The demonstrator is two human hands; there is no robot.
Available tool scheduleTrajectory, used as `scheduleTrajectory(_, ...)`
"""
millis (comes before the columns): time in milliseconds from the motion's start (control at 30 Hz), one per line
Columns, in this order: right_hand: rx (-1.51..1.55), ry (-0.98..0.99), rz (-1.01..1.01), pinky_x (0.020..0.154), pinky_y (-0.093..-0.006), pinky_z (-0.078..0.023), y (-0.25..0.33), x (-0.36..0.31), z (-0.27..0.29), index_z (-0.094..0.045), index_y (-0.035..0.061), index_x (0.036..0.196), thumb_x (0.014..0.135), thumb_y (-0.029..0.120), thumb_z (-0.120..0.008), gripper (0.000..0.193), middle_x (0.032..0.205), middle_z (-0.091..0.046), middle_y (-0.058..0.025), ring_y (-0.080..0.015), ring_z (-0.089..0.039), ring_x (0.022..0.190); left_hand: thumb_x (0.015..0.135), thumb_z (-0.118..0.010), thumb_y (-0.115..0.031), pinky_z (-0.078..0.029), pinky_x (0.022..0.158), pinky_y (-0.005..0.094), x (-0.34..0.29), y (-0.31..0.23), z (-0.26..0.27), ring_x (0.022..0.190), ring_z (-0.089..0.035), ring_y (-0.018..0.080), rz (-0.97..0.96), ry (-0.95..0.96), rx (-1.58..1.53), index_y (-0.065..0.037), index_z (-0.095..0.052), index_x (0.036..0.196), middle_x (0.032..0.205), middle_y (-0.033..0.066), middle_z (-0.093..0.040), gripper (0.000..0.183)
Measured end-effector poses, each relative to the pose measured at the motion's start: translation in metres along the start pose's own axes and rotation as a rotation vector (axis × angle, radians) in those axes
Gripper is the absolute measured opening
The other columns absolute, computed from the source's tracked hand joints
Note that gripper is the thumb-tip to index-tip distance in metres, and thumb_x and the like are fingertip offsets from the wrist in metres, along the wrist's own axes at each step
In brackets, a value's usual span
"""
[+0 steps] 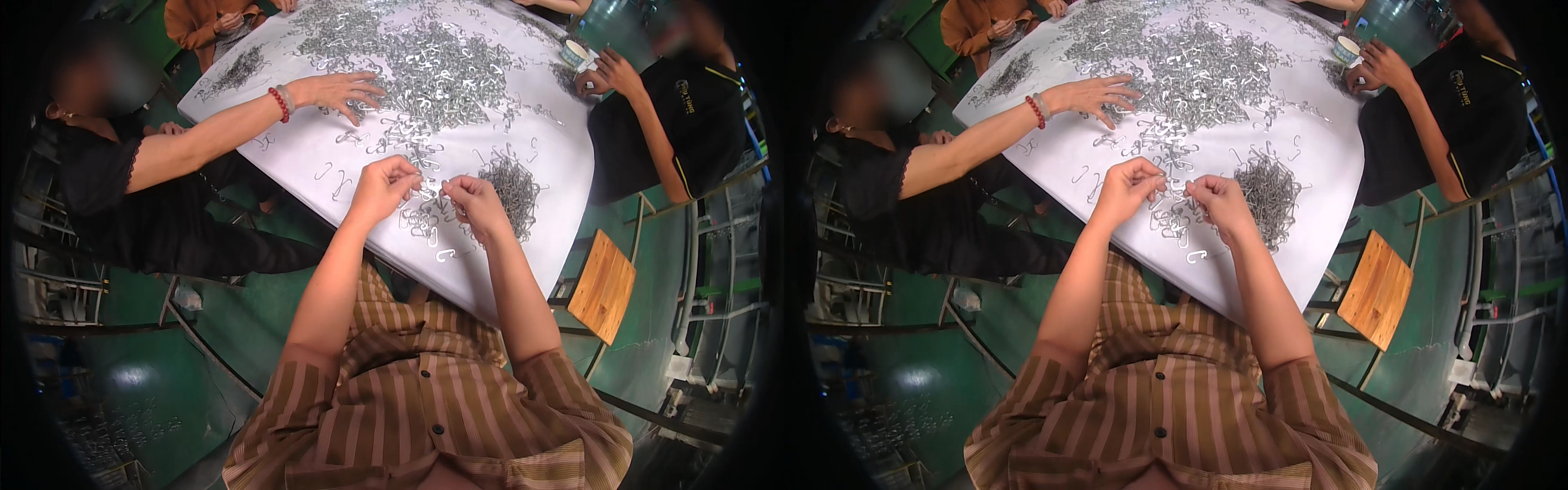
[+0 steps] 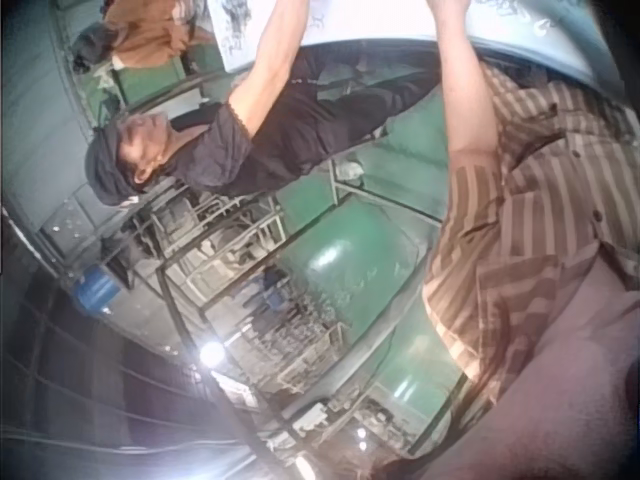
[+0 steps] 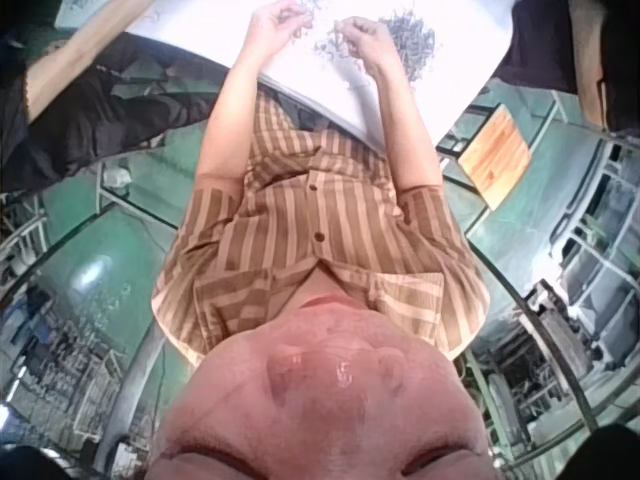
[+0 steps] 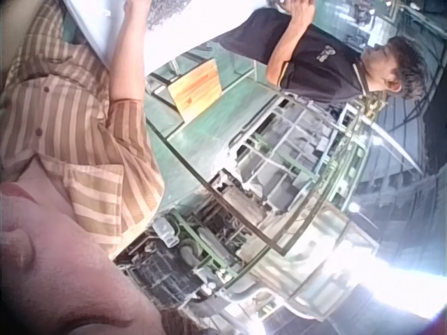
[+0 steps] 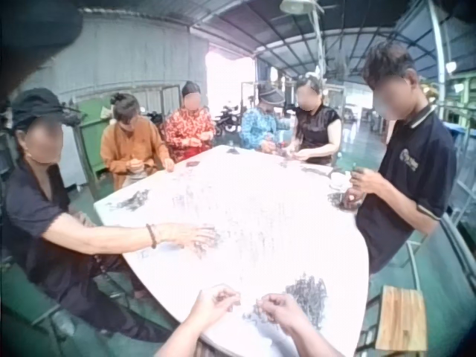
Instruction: The person sorts and organizes small metal hooks on a large table, picking them up by hand and grouping them into piles.
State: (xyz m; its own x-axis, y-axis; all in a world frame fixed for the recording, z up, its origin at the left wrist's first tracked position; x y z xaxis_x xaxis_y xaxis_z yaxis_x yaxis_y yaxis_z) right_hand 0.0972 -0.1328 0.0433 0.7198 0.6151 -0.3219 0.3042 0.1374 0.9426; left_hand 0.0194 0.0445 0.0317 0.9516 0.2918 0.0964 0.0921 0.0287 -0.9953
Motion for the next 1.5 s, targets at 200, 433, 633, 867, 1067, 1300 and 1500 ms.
scheduleTrajectory(200,-0.206,-0.054,0.07,0.043,-0.0208,-0.023,-0.02,0.001,-0.001,-0.067,0.0044,0.079,0.09,0.02,-0.066,0.019,0.059,-0.048,0.0071,-0.002,-0.033,0.049,0.085,-0.064,0.001,-0.047,0.056,0.0214,-0.016,0.004,-0.014,0.06,-0.058,0.0078,-0.019,-0.021,0.417,0.003,-0.063,0.087,0.071,0.0059,-0.066,0.003)
scheduleTrajectory(433,-0.317,0.051,-0.023,0.044,-0.0218,-0.029,-0.008,-0.002,0.009,-0.07,0.001,0.092,0.09,0.022,-0.066,0.021,0.059,-0.053,0.0037,-0.0034,-0.039,0.049,0.08,-0.068,-0.001,-0.05,0.058,0.0272,-0.011,0.003,-0.004,0.063,-0.062,0.0129,0.01,-0.186,0.441,0.0,-0.067,0.094,0.071,0.0098,-0.067,0.014)
scheduleTrajectory(633,-0.598,-0.149,0.141,0.055,-0.0305,-0.047,-0.001,-0.011,0.017,-0.068,-0.0016,0.105,0.086,0.019,-0.067,0.028,0.068,-0.066,-0.0122,-0.015,-0.06,0.054,0.078,-0.069,-0.002,-0.051,0.062,0.0318,-0.026,-0.006,-0.015,0.066,-0.067,0.0224,0.034,-0.151,0.492,-0.002,-0.07,0.091,0.075,0.0143,-0.068,0.013)
scheduleTrajectory(867,-0.787,-0.247,0.327,0.059,-0.0332,-0.049,-0.003,-0.043,0.035,-0.069,0.0008,0.102,0.081,0.015,-0.071,0.026,0.073,-0.067,-0.0139,-0.0215,-0.062,0.06,0.076,-0.071,-0.005,-0.051,0.066,0.0361,-0.067,0.005,-0.061,0.072,-0.064,0.029,-0.146,0.17,0.668,-0.002,-0.067,0.082,0.079,0.0115,-0.063,0.008)
scheduleTrajectory(1067,-0.754,-0.391,0.29,0.06,-0.0317,-0.049,-0.026,-0.071,0.053,-0.07,0.0,0.093,0.081,0.014,-0.071,0.018,0.073,-0.067,-0.0134,-0.0206,-0.061,0.06,0.074,-0.066,-0.008,-0.053,0.064,0.0354,-0.08,0.021,-0.108,0.066,-0.06,0.0275,-0.478,0.194,1.058,-0.002,-0.065,0.073,0.075,0.0119,-0.061,0.006)
scheduleTrajectory(1300,-0.642,-0.471,0.282,0.059,-0.0259,-0.048,-0.045,-0.082,0.058,-0.069,-0.0017,0.091,0.083,0.011,-0.07,0.015,0.071,-0.067,-0.0077,-0.0098,-0.059,0.062,0.063,-0.064,-0.009,-0.053,0.053,0.0282,-0.08,0.01,-0.15,0.064,-0.062,0.0215,-0.391,0.287,1.433,-0.001,-0.065,0.067,0.07,0.0105,-0.061,0.009)
scheduleTrajectory(1500,-0.67,-0.483,0.333,0.061,-0.0319,-0.049,-0.042,-0.078,0.047,-0.07,0.0019,0.087,0.08,0.012,-0.07,0.012,0.075,-0.067,-0.0111,-0.0209,-0.063,0.064,0.066,-0.063,-0.004,-0.055,0.058,0.0337,-0.065,0.01,-0.127,0.067,-0.065,0.0275,-0.325,0.291,1.187,0.002,-0.065,0.075,0.073,0.016,-0.062,0.011)
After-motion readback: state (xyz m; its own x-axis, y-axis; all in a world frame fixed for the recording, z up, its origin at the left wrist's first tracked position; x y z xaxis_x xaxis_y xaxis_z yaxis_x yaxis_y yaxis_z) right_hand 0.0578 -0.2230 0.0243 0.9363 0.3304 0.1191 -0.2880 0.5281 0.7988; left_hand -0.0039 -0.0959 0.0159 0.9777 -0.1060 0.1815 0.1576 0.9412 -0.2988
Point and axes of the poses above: each hand's wrist, its own x-axis towards the middle knuckle, its own z-axis out of the back of the hand, y = z × x, the point moved 1 cm from there along x, towards the middle knuckle
